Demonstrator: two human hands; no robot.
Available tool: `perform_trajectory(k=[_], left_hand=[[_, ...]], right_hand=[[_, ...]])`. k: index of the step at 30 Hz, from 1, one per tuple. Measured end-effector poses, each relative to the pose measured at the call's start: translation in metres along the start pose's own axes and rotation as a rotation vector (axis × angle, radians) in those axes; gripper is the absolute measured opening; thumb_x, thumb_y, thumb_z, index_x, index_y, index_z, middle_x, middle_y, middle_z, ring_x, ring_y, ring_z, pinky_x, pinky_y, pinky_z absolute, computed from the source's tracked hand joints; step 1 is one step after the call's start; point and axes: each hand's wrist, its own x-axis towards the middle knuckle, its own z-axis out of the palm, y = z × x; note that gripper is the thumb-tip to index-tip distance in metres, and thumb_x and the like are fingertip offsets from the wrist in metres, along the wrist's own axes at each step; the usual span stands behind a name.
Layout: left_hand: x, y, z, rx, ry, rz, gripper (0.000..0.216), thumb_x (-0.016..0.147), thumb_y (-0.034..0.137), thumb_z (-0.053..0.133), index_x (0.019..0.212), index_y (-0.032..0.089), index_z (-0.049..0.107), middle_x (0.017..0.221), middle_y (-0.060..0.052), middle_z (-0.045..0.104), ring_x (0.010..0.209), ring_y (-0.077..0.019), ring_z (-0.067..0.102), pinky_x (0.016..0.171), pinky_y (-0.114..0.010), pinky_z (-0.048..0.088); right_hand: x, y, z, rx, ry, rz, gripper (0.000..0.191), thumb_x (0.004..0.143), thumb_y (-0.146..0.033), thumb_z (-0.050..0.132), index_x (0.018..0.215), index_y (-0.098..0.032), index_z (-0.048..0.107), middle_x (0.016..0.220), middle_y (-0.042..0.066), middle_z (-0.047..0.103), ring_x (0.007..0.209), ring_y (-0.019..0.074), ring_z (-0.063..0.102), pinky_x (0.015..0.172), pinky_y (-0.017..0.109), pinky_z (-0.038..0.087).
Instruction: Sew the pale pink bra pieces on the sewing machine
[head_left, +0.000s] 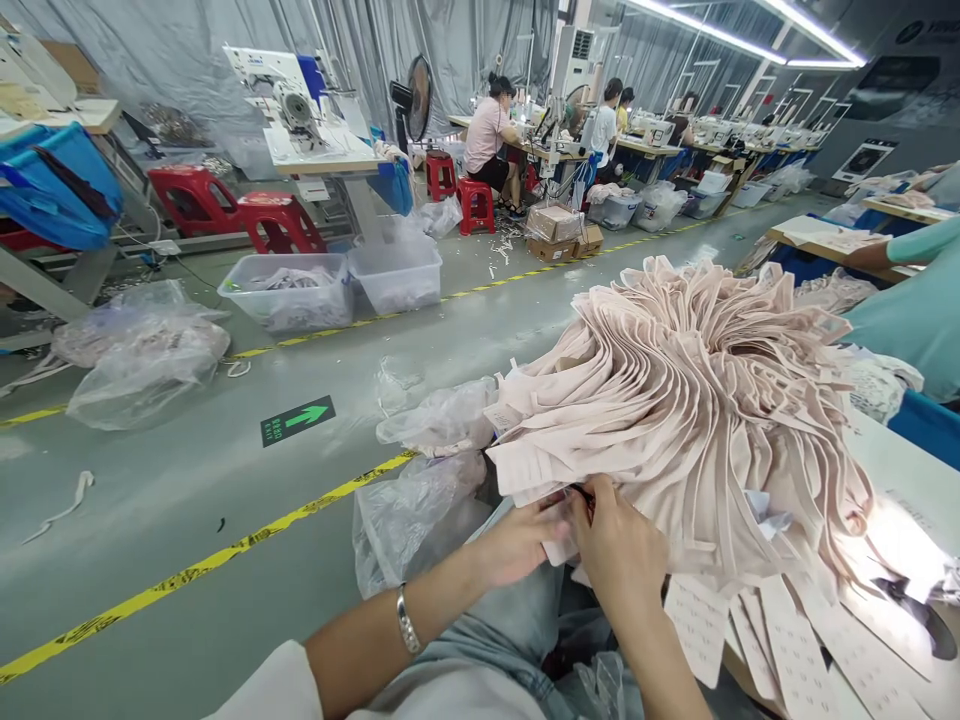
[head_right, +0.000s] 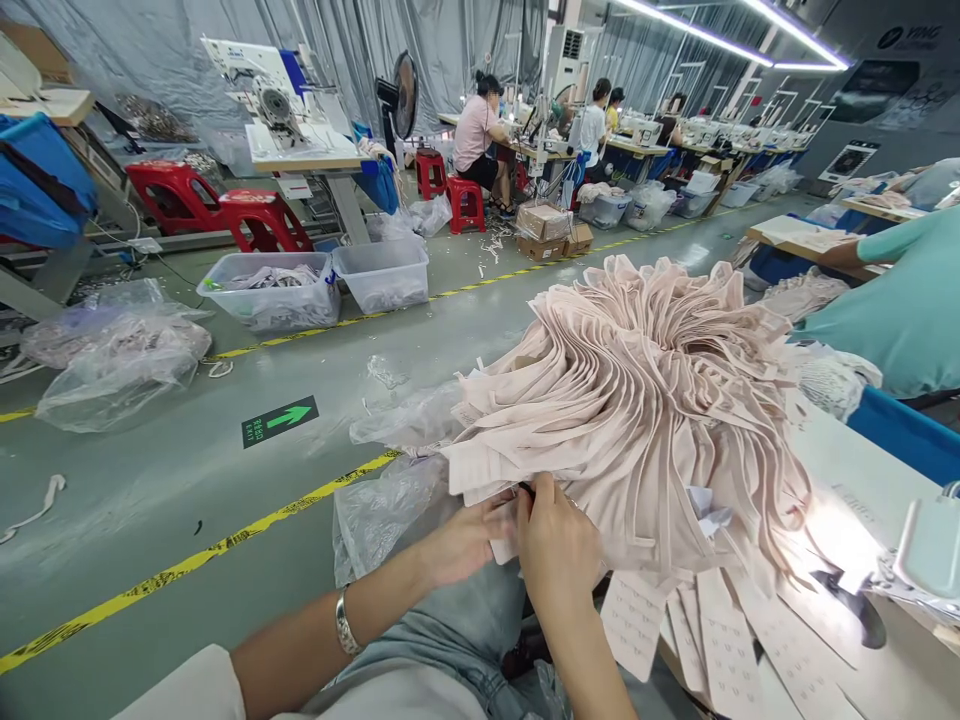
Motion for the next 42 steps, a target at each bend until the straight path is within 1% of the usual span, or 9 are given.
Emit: perform_trajectory(k=[3,6,13,21,24,28,31,35,42], left_hand=[[0.003,-0.001,0.000,0.128,0.087,0.032,0.034,0.058,0.012,0.086,0.090,0.015,0.074,0.088,-0.007,0.074,0.086,-0.0209,0.066,0.084,-0.032,0.048],[0.008,0.016,-0.001,0.005,0.222,0.177,0.031,0.060,0.010,0.080,0.090,0.013,0.073,0.094,-0.007,0.074,0.091,-0.0213,0.067,0.090,-0.031,0.048],[0.006,0.036,0.006,-0.241,0.264,0.059,0.024,0.076,0.015,0.068,0.100,0.012,0.069,0.100,-0.011,0.074,0.092,-0.0248,0.071,0.090,-0.039,0.053],[0.002,0.026,0.012,-0.235,0.259,0.068,0.026,0.073,0.016,0.074,0.099,0.013,0.069,0.099,-0.009,0.074,0.090,-0.0226,0.070,0.088,-0.036,0.052],[0.000,0.019,0.010,-0.219,0.163,0.062,0.031,0.071,0.025,0.081,0.098,0.014,0.071,0.100,-0.008,0.073,0.095,-0.0219,0.067,0.090,-0.033,0.049],[-0.001,0.005,0.002,0.089,-0.033,-0.014,0.036,0.058,0.020,0.089,0.090,0.017,0.073,0.092,-0.004,0.072,0.096,-0.0218,0.064,0.089,-0.030,0.045],[0.004,0.004,-0.003,0.284,0.026,-0.039,0.021,0.059,0.015,0.084,0.078,0.017,0.074,0.078,-0.001,0.071,0.089,-0.0221,0.065,0.085,-0.030,0.045],[0.011,0.019,-0.002,-0.016,0.153,0.201,0.033,0.063,0.018,0.079,0.095,0.014,0.073,0.100,-0.008,0.074,0.098,-0.0247,0.067,0.091,-0.034,0.048],[0.007,0.029,0.005,-0.217,0.055,0.119,0.027,0.077,0.021,0.075,0.103,0.013,0.072,0.103,-0.009,0.075,0.091,-0.0225,0.071,0.084,-0.032,0.054]], right_hand=[[-0.005,0.002,-0.003,0.053,0.030,0.009,0.023,0.097,-0.035,0.045,0.086,-0.019,0.057,0.063,0.000,0.067,0.048,0.0147,0.058,0.047,0.027,0.017],[-0.012,0.006,-0.008,0.154,0.120,0.028,0.032,0.099,-0.043,0.039,0.090,-0.019,0.057,0.063,0.001,0.068,0.052,0.0157,0.062,0.047,0.026,0.024],[-0.019,0.008,-0.010,0.155,0.182,0.019,0.036,0.100,-0.046,0.036,0.089,-0.019,0.057,0.059,0.000,0.066,0.048,0.0156,0.061,0.044,0.025,0.026],[-0.010,0.003,-0.006,0.126,0.184,-0.050,0.033,0.100,-0.037,0.037,0.081,-0.020,0.056,0.058,-0.001,0.065,0.045,0.0136,0.058,0.045,0.026,0.022],[-0.007,0.003,-0.004,0.101,0.178,-0.051,0.029,0.099,-0.034,0.040,0.079,-0.020,0.056,0.058,-0.002,0.065,0.045,0.0138,0.058,0.045,0.026,0.021],[-0.007,0.004,-0.001,0.111,0.109,-0.022,0.027,0.098,-0.034,0.042,0.079,-0.020,0.056,0.057,-0.002,0.065,0.045,0.0139,0.058,0.045,0.026,0.019],[-0.012,0.008,-0.003,0.201,0.117,-0.003,0.032,0.099,-0.040,0.039,0.080,-0.020,0.056,0.056,-0.001,0.065,0.045,0.0145,0.059,0.044,0.025,0.022],[-0.021,0.014,-0.010,0.327,0.152,0.053,0.038,0.098,-0.051,0.039,0.089,-0.019,0.058,0.061,0.001,0.068,0.051,0.0158,0.064,0.045,0.023,0.032],[-0.023,0.015,-0.012,0.283,0.137,0.037,0.039,0.099,-0.049,0.037,0.091,-0.018,0.059,0.061,0.001,0.068,0.050,0.0157,0.063,0.045,0.022,0.030]])
